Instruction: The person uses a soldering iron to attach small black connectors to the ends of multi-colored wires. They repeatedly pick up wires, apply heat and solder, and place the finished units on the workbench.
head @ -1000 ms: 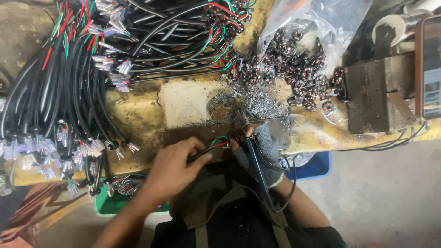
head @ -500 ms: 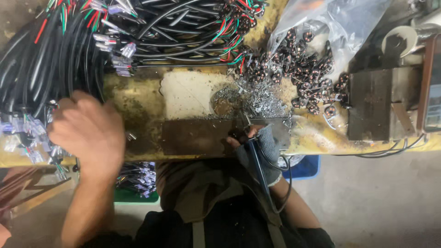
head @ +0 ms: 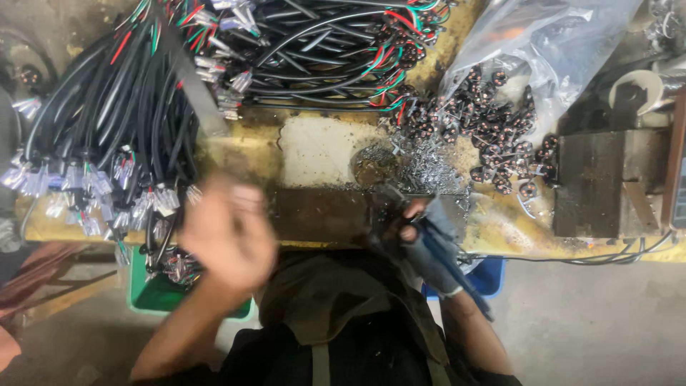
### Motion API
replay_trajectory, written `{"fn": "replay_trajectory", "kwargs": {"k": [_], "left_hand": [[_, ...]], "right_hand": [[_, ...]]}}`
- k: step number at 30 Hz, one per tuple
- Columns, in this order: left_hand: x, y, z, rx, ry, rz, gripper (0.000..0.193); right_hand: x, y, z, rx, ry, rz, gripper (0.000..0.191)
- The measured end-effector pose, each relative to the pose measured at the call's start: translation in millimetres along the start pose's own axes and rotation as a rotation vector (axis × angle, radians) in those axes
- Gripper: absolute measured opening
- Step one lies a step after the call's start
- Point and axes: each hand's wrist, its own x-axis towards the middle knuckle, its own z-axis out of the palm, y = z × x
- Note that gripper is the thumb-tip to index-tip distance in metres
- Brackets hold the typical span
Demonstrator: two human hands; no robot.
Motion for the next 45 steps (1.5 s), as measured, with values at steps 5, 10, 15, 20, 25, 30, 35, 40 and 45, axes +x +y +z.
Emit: {"fn": "replay_trajectory", "kwargs": {"k": [5,10,15,20,25,30,35,40,45], "left_hand": [[-81.6,11.1,48.8,-0.556,-0.915,0.025,0.026],[-79.2,3.4,42.8,-0.485,-1.155,-0.365,0.027],[-44.9,-3.6,24.9,-0.323,-1.225,-0.236,0.032],[-41.4,28.1,54.1,-0.239,-1.252,-0.305,0.040],[-40.9,37.6,74.6,-0.321,-0.998,-0.259,0.029],[-50.2,30.9,72.6,-0.549,-0.650,-0.199,0.019],[-64.1,34.3,81.4,-0.397,-0.447,-0.084,0.015],[-67.6,32.1,76.1,-0.167,-0.354,0.207,0.020],[-68.5,32.8,75.3,-0.212,-0.352,0.198,0.016]], "right_hand": [[4.8,0.1,-19.7,0.125,0.256,0.025,0.044],[4.9,4.6,-24.0,0.216,0.094,0.040,0.049],[-5.5,-6.5,-13.6,0.200,0.063,0.106,0.045],[-8.5,-6.3,2.7,-0.037,0.035,0.074,0.050],[-1.7,-3.2,7.7,0.079,0.207,0.044,0.051],[-7.7,-4.1,16.1,-0.079,0.160,0.111,0.044],[-8.0,2.0,16.3,-0.299,0.135,-0.053,0.050],[-8.0,10.4,15.1,-0.521,0.216,-0.090,0.052],[-10.7,10.6,12.7,-0.318,0.188,-0.147,0.052]]}}
